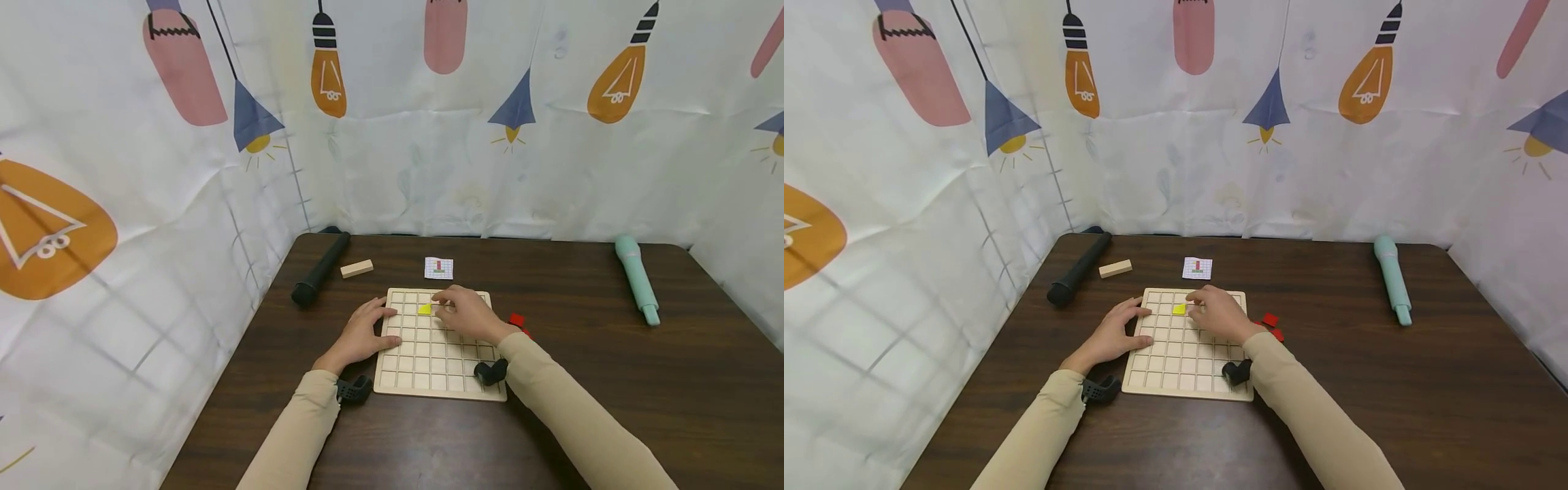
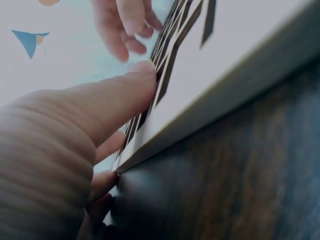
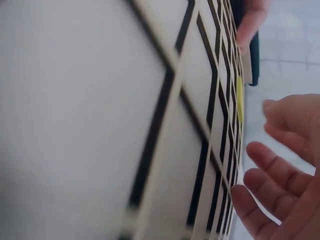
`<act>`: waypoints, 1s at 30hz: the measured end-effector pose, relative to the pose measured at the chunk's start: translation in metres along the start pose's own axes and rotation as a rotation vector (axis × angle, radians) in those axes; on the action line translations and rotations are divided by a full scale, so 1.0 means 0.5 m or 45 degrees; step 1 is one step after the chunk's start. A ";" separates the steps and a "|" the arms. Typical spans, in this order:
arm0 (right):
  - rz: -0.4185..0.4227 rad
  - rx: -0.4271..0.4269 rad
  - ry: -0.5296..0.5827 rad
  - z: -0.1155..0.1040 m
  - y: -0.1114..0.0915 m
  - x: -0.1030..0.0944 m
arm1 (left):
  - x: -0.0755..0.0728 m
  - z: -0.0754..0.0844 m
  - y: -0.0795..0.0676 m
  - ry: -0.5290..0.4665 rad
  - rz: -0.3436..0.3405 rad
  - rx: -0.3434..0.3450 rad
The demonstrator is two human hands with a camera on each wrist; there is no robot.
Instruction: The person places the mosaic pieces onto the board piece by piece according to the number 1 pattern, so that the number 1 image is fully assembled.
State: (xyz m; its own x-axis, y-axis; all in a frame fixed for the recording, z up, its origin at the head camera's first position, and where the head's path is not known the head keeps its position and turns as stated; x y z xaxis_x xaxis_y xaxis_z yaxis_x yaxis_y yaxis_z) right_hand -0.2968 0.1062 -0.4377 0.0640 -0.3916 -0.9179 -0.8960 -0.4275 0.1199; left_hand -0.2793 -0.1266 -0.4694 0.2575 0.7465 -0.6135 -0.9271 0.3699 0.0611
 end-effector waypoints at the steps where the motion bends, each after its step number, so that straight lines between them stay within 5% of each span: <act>1: 0.006 0.001 0.012 0.004 -0.007 -0.005 | 0.000 0.001 0.000 0.006 -0.012 0.006; 17: 0.174 0.119 0.087 0.106 -0.100 -0.077 | -0.003 -0.001 -0.005 -0.018 -0.019 0.000; 30: 0.257 0.258 -0.069 0.194 -0.162 -0.098 | -0.001 0.001 -0.005 0.001 -0.009 0.001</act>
State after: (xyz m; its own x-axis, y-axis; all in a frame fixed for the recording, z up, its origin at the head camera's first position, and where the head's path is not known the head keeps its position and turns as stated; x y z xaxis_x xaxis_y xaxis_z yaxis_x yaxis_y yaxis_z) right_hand -0.2700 0.2391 -0.4393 -0.1432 -0.4054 -0.9028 -0.9581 -0.1720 0.2292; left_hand -0.2772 -0.1276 -0.4691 0.2638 0.7433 -0.6147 -0.9249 0.3758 0.0575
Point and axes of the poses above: each hand's wrist, its own y-axis towards the middle knuckle, its own x-axis out of the palm, z = x × y, the point moved 4 cm from there along y, towards the middle knuckle, and after that the axes turned 12 degrees about -y, right-handed, at the moved point
